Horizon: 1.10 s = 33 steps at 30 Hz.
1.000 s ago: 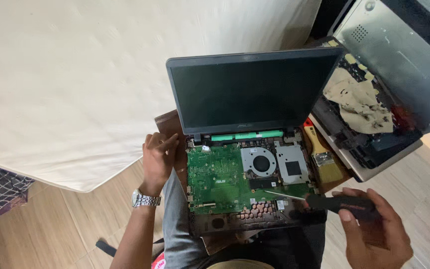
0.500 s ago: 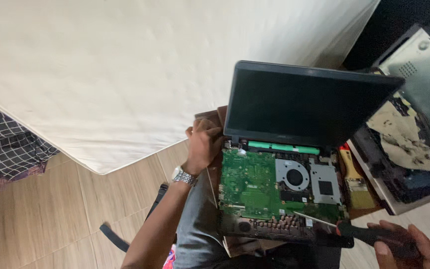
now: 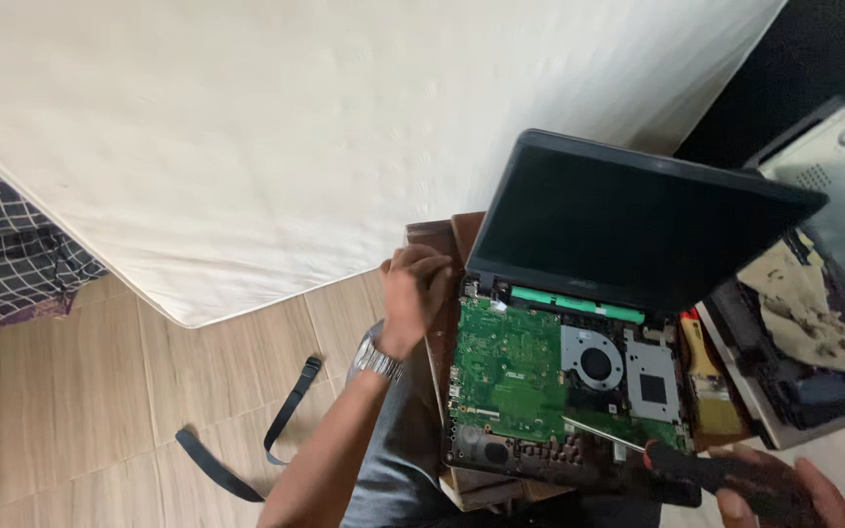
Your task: The person uses a screwdriver to remove screws from the internal components of a disassembled laptop resting on their lap. They systematically unscrew parts of the motherboard and cooling system, occasionally adjusting the laptop's position.
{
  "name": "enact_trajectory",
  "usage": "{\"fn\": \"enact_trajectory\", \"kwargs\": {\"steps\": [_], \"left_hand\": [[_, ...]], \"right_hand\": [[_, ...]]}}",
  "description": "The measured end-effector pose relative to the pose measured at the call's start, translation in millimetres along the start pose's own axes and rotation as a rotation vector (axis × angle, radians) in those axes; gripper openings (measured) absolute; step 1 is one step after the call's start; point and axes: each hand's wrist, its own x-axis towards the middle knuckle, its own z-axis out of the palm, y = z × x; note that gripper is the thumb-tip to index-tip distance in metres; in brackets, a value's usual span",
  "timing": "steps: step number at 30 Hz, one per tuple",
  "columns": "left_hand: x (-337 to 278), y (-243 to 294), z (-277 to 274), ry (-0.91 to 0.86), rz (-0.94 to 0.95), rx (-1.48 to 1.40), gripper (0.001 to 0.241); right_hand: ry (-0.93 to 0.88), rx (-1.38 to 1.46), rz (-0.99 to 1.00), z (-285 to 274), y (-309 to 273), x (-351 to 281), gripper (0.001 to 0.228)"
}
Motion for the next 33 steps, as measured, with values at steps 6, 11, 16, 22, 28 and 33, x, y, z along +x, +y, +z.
{"fn": "enact_trajectory", "kwargs": {"steps": [6,11,16,22,28,33], "left_hand": [[-36.6,129.5,-128.5,-0.101,0.191,-0.389,0.018],[-76.9,155.5,-143.7,-0.285,0.334,-0.406,0.039],[-73.4,141.2,-139.6,-0.229,0.257,-0.363,0.042],[-71.0,161.8,-114.1,-0.26,0.449,-0.349,0.022],[-94.0,160.6,-81.7,-0.236,0.25,-0.219,0.05],[-74.5,168.6,-85.5,-0.245,0.202,-0.075,0.021]], "right_hand": [[-0.866,-0.398,-0.246,61.7,83.0,12.3,0.053],[-0.38,0.076,-1.135,122.6,-106.3,-29.0,0.043],[-0.403,0.105,-1.248,141.6,-108.9,-38.0,0.03],[-0.401,0.194,-1.314,112.7,28.3,-46.9,0.081],[-0.632,0.969,-0.36,3.0,74.0,-52.0,0.085],[0.729,0.336,-0.214,-11.2,2.9,-4.9,0.045]]}}
